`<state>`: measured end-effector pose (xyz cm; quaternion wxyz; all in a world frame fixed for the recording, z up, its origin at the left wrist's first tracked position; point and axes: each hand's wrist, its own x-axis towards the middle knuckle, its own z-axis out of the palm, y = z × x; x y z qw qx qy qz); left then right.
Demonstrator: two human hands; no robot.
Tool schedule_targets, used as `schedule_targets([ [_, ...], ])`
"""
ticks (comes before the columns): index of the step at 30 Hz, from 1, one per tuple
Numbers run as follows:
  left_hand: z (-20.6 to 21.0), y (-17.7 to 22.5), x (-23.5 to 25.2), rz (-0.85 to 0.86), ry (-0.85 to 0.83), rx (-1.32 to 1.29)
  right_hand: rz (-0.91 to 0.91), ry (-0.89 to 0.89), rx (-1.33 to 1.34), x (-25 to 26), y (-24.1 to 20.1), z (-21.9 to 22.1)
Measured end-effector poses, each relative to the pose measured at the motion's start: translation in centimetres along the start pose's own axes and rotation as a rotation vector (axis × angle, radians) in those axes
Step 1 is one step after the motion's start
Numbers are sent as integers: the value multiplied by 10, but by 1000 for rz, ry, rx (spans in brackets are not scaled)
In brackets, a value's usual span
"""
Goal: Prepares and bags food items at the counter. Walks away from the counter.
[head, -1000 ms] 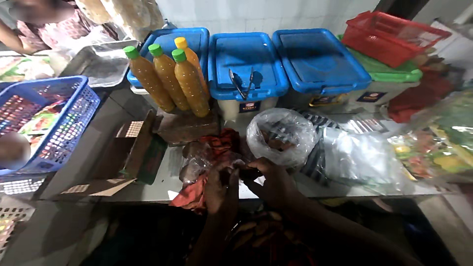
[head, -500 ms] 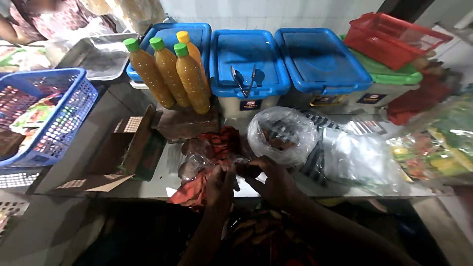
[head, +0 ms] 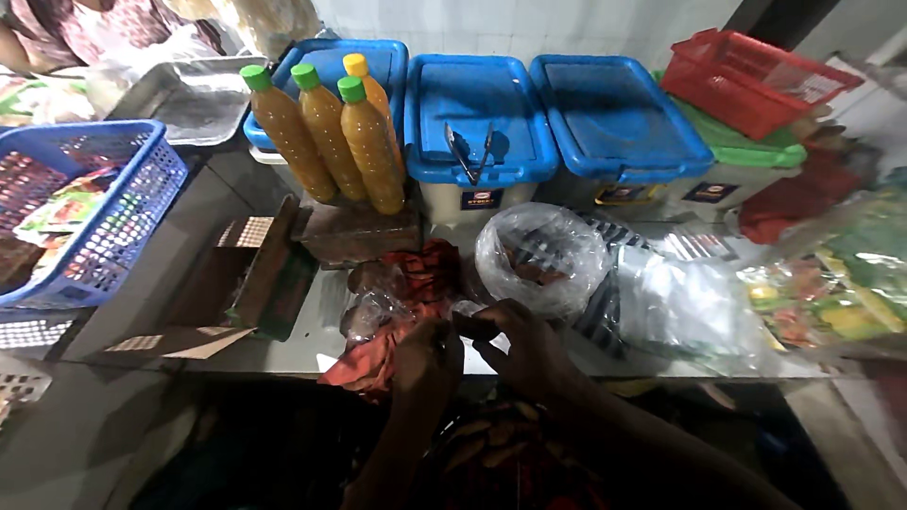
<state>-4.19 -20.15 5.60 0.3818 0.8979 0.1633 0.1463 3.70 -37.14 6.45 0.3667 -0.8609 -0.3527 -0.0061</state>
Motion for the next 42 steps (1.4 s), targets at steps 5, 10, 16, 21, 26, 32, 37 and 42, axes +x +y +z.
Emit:
schedule_targets([
  [5,-1,0,4,36,-6,174,-42,-18,-76,-2,-1,2],
  [10,18,-14,-5,385,304,164,-98,3,-202,-1,-11,-4],
  [16,16,-6,-6,151,260,27,39,-82,-177,-1,-18,-10],
  [21,20,-8,-6,181,268,28,-50,-3,-261,-6,-14,-1],
  [26,15,-9,1,138,49,52,-120,26,-260,-5,-9,0],
  [32,25,-19,4,225,81,32,-117,8,-255,-6,-5,-5],
  [37,35,-15,-5,365,247,142,-45,-27,-359,-4,-11,-7],
  [42,33,-2,-15,361,52,108,64,-234,-395,4,-19,-6],
])
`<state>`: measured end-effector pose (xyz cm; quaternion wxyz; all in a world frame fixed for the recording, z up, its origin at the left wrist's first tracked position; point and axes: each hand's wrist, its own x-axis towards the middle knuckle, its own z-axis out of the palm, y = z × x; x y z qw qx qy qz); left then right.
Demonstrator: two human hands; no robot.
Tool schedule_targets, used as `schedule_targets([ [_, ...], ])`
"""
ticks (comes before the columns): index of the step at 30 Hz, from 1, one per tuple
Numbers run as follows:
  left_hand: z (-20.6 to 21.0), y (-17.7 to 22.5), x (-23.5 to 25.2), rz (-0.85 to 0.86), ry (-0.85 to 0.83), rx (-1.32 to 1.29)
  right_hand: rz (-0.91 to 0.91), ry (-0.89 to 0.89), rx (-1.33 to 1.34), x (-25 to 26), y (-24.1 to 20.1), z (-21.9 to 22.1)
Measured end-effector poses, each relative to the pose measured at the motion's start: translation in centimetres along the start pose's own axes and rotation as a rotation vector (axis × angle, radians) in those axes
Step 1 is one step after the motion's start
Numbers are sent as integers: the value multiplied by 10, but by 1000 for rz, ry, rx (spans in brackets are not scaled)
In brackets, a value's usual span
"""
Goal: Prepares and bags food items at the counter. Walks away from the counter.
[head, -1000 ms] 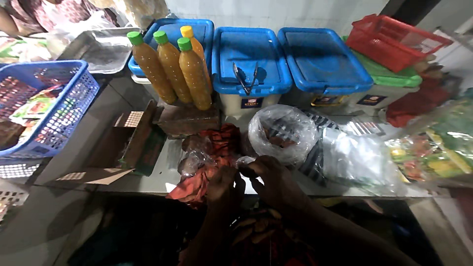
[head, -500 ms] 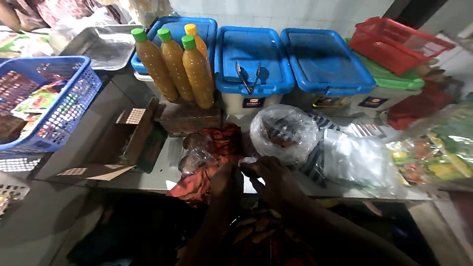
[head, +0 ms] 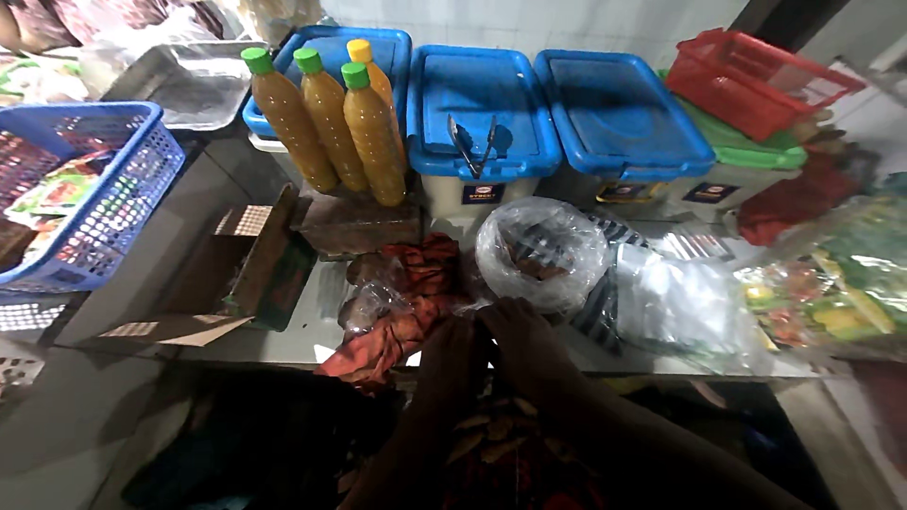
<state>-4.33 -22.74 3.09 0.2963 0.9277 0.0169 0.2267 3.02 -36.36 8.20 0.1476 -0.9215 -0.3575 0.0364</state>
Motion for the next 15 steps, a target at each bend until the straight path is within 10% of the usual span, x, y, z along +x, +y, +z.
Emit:
schedule_targets([
  [6,1,-15,15,-11,165,-81,67,-113,651,7,18,9],
  [15,-24,2,24,-91,9,-257,210,63,514,17,12,14],
])
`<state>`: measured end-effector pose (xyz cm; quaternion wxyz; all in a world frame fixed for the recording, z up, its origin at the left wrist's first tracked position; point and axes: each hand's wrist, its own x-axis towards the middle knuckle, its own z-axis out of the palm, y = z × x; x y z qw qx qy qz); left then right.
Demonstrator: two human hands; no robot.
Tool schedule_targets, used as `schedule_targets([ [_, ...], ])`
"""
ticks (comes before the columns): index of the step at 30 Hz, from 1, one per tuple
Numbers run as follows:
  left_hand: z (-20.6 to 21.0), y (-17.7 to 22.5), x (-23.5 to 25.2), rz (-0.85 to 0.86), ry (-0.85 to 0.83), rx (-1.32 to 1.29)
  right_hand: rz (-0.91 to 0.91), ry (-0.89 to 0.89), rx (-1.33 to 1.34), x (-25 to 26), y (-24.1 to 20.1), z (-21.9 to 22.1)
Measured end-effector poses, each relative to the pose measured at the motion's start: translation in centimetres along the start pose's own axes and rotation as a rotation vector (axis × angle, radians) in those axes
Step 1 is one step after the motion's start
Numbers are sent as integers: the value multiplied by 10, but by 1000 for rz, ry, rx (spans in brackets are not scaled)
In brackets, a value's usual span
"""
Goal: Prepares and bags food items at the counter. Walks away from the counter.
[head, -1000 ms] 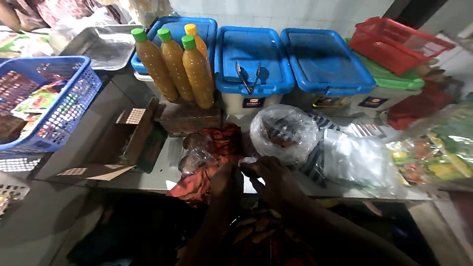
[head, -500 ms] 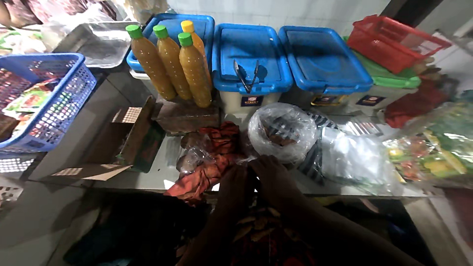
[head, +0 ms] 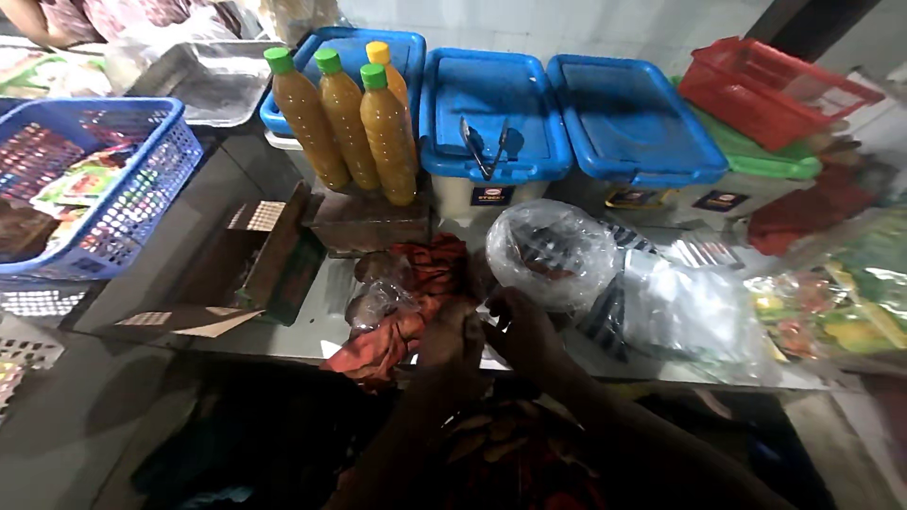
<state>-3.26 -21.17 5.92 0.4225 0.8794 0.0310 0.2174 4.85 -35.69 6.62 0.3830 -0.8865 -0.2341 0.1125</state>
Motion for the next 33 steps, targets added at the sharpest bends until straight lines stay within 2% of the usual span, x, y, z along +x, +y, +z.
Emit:
schedule_targets([
  [3,-16,-4,10,-56,47,-208,-33,-35,-25,4,-8,-10],
  [7,-26,-10,11,-94,94,-308,-339,178,7,8,-6,-21],
  [10,-34,6,11,19,145,-397,-458,312,46,13,-11,-37],
  [12,-33,11,13,17,146,-391,-536,261,67,8,-14,-43],
  [14,-29,14,17,10,118,-391,-521,113,73,4,-12,-40],
  [16,-24,21,18,83,80,-380,-504,89,131,5,-3,-24],
  [19,-26,13,7,89,128,-220,-485,53,62,1,2,-18],
  [21,-29,-17,-6,13,305,18,-510,-2,11,-3,7,-19],
  [23,-36,-61,-11,-102,382,278,-504,-63,32,-5,11,-15],
  [27,-36,-117,4,-377,173,459,-454,-133,123,-14,17,-2],
  [29,-33,-125,23,-349,54,504,-437,-161,122,-15,16,2],
  [32,-33,-129,48,-198,-100,581,-366,-182,89,-17,8,4],
  [33,-35,-128,54,-204,-155,585,-345,-175,73,-16,6,5],
])
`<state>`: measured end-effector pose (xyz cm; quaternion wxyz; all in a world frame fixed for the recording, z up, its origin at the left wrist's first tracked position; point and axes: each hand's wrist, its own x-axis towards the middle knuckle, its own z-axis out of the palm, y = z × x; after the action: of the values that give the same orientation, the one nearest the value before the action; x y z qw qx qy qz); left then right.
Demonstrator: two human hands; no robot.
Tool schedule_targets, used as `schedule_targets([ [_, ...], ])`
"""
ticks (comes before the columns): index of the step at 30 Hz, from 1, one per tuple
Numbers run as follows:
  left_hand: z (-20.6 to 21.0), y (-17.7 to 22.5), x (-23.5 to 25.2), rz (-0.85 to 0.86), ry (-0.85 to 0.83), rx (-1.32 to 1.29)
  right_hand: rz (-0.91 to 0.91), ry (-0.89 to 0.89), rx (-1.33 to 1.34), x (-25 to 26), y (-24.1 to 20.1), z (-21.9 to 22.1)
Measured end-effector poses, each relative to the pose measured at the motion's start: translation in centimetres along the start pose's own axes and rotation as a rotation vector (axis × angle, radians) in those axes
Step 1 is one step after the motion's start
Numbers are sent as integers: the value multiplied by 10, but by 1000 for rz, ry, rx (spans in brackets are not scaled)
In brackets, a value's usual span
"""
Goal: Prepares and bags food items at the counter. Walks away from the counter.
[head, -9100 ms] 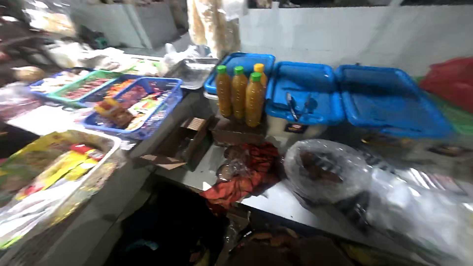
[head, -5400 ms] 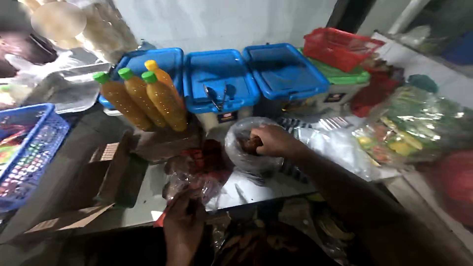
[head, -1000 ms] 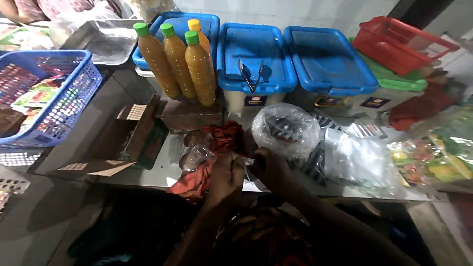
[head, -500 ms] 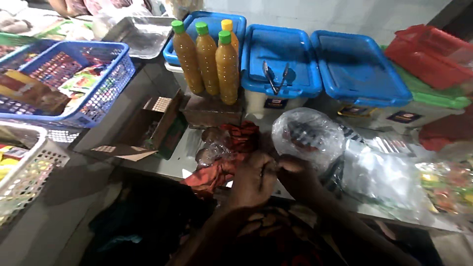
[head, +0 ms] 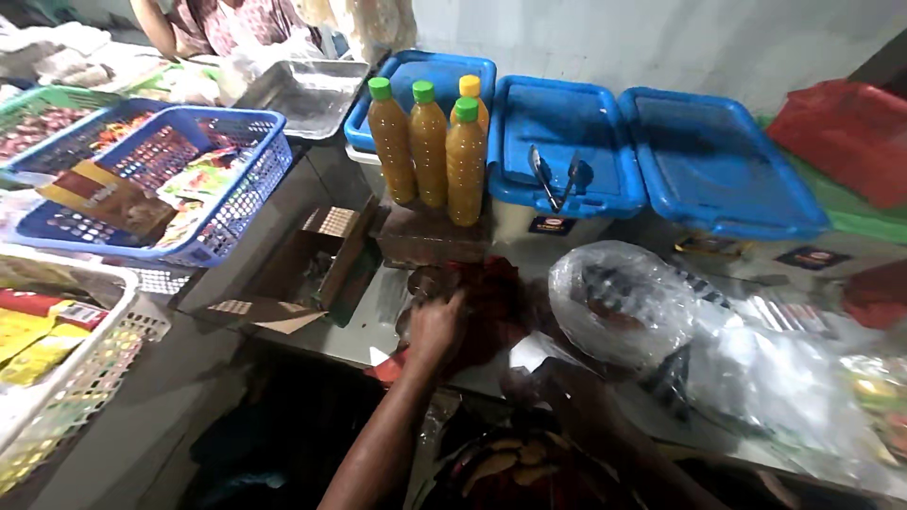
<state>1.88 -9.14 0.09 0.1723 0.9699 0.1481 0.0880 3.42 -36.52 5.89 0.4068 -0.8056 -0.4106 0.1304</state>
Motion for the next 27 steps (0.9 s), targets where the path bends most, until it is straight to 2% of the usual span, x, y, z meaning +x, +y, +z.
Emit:
schedule_targets([
  [2,-6,-5,10,-47,-81,-48,17,34,-32,3,-4,2],
  [3,-10,-11,12,-83,-67,-126,5,62,-48,5,-5,4],
  [6,-27,-37,8,-54,141,-404,-51,126,-71,10,-6,4],
  [10,-63,-50,-9,22,373,-579,-42,192,-142,25,-3,-8],
  [13,-92,-45,-35,116,470,-790,73,256,-225,45,-2,-28],
  [15,-109,-39,-57,189,499,-889,124,319,-216,55,17,-40],
  [17,-121,-34,-81,232,497,-941,211,387,-144,57,33,-48],
  [20,-130,-32,-126,212,495,-935,288,377,-65,63,26,-48],
  [23,-134,-26,-175,94,528,-799,206,376,-134,60,15,-39],
  [25,-129,-21,-206,22,580,-722,51,396,-165,54,20,-34],
  [27,-125,-9,-239,-50,638,-659,-191,442,-80,51,32,-27],
])
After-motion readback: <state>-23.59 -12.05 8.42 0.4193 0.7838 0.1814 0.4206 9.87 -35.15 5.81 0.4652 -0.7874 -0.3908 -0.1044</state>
